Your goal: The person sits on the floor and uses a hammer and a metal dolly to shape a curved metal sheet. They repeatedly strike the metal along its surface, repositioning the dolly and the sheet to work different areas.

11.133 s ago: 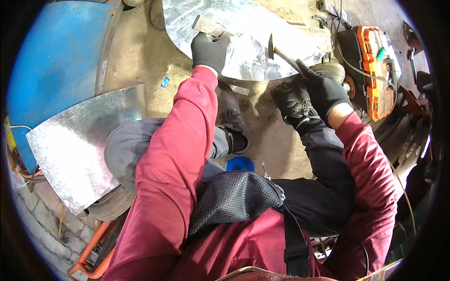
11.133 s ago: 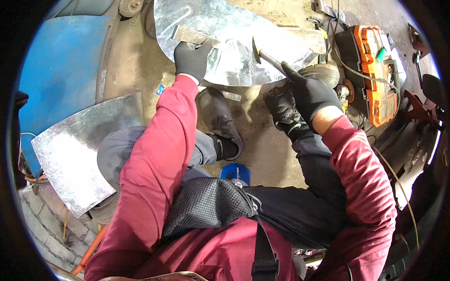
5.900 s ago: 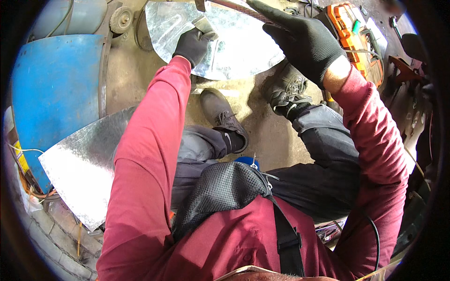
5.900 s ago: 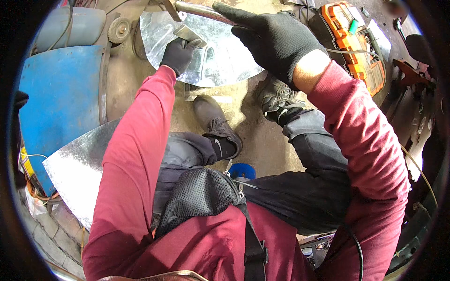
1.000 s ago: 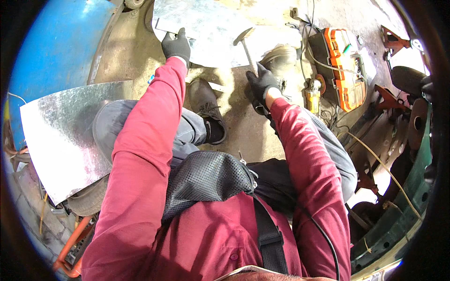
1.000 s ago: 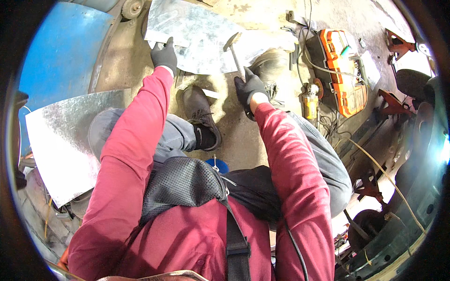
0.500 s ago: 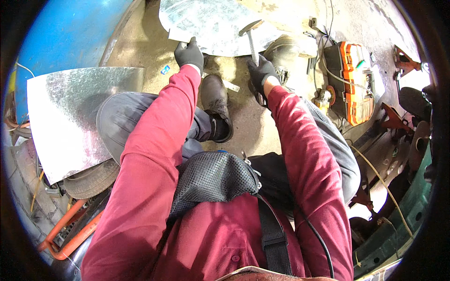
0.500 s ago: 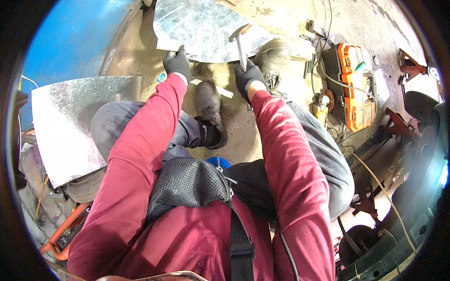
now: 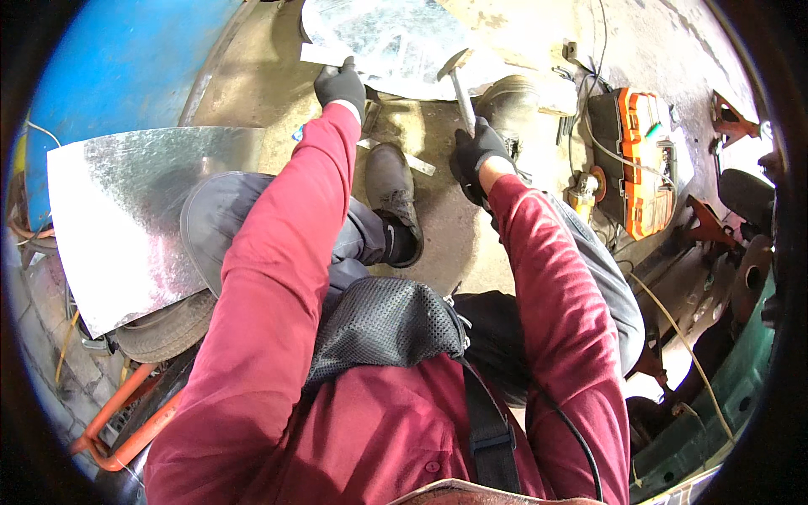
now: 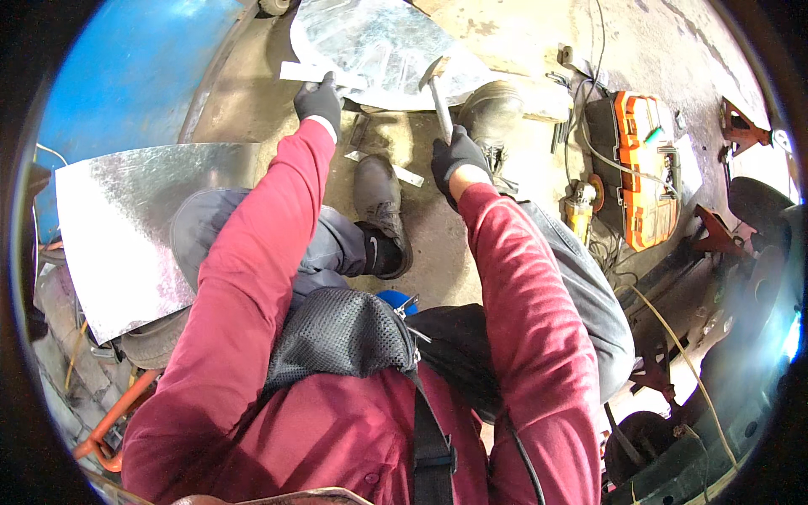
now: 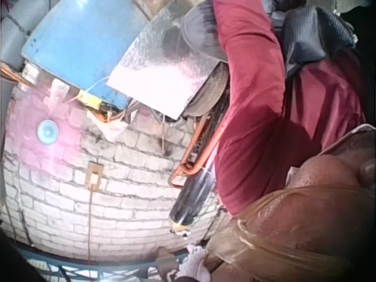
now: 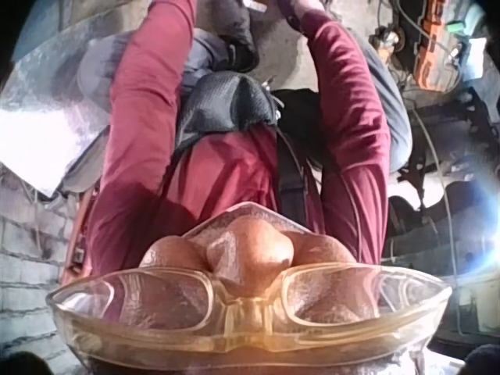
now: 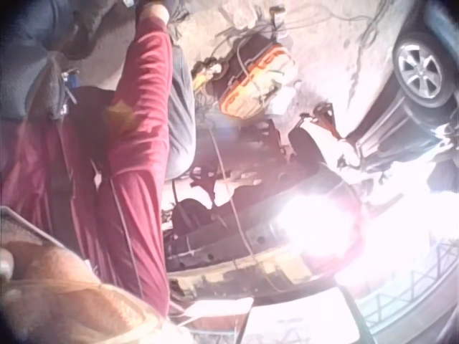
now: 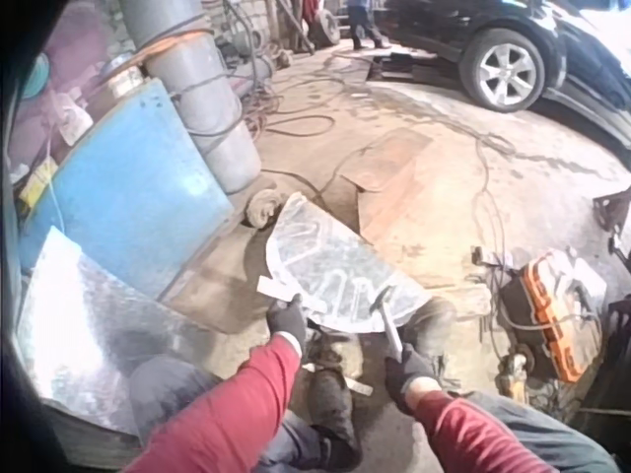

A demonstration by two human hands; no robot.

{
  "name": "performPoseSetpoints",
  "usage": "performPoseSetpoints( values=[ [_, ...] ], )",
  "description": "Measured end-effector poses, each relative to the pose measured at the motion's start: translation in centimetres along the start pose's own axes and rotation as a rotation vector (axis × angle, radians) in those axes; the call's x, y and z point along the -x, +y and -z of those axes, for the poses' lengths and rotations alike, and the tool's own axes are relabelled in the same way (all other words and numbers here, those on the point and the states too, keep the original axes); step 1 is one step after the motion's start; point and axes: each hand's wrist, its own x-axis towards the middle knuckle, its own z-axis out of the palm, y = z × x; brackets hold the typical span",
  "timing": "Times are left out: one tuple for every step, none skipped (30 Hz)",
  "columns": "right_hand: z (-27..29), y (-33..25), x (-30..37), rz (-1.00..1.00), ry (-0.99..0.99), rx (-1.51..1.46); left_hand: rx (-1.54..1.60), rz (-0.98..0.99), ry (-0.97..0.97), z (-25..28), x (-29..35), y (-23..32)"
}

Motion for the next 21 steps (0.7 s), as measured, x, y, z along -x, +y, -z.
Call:
performPoseSetpoints(
  values=[
    [-0.1,0.1,-0.2,-0.007,0.004,0.021,-0.07,-0.05,-0.003,0.1,0.4,0.1],
    [0.2,0.1,-0.4,0.021,0.019,0.063,-0.355,-0.2,0.008,0.4,1.1,0.1],
    [1.0,0.4,-0.6,-0.002,-0.022,0.066,-0.375,-0.264,-0.035,-0.5,3.9,2.0],
    [1.7,-0.4,-1.1,0.008,-0.048,0.112,-0.436,-0.337,-0.06,-0.2,4.3,2.6],
    [2.5,-0.5,-1.9,0.003,-0.066,0.163,-0.487,-0.403,-0.099,-0.3,4.9,2.7],
    [3.0,-0.8,-3.1,0.087,-0.051,0.235,-0.439,-0.348,-0.127,-0.4,5.6,3.1],
    [4.1,-0.2,-3.7,0.119,-0.095,0.189,-0.39,-0.292,-0.155,-0.4,6.3,3.5],
    [5.3,-0.7,-4.0,0.149,-0.089,0.285,-0.336,-0.243,-0.183,-0.6,6.5,4.0],
    [6.4,-1.3,-4.6,0.184,-0.088,0.378,-0.359,-0.279,-0.168,-0.5,5.9,3.5],
    [7.7,-2.0,-5.1,0.272,-0.08,0.39,-0.382,-0.315,-0.153,-0.4,5.3,2.9],
    [9.0,-2.7,-5.3,0.358,-0.078,0.403,-0.407,-0.345,-0.137,-0.2,5.0,2.3],
    [10.4,-2.5,-5.1,0.371,-0.06,0.347,-0.551,-0.367,-0.14,-0.8,6.0,3.5],
    [12.1,-4.3,-2.2,0.398,0.058,0.385,-0.602,-0.321,-0.153,-0.9,6.3,3.9],
    [13.8,-4.9,-0.9,0.432,0.083,0.345,-0.651,-0.279,-0.175,-1.4,6.6,4.2],
    [14.5,-5.6,-0.6,0.491,0.094,0.285,-0.726,-0.245,-0.173,-1.1,6.3,4.7],
    [16.1,-6.4,0.6,0.557,0.108,0.294,-0.714,-0.294,-0.162,-1.2,7.1,5.6],
    [16.8,-7.2,1.2,0.635,0.12,0.29,-0.729,-0.321,-0.124,-0.7,7.1,5.7],
    [17.1,-7.1,1.4,0.762,0.157,0.216,-0.728,-0.352,-0.112,-1.0,6.9,5.4],
    [17.4,-7.0,1.3,0.89,0.198,0.142,-0.728,-0.383,-0.099,-1.2,6.8,5.1],
    [17.6,-6.7,1.3,1.018,0.242,0.064,-0.707,-0.341,-0.118,-1.3,6.7,5.1],
    [17.6,-6.9,1.8,0.988,0.19,0.129,-0.735,-0.376,-0.099,-1.2,6.5,4.8]
  ],
)
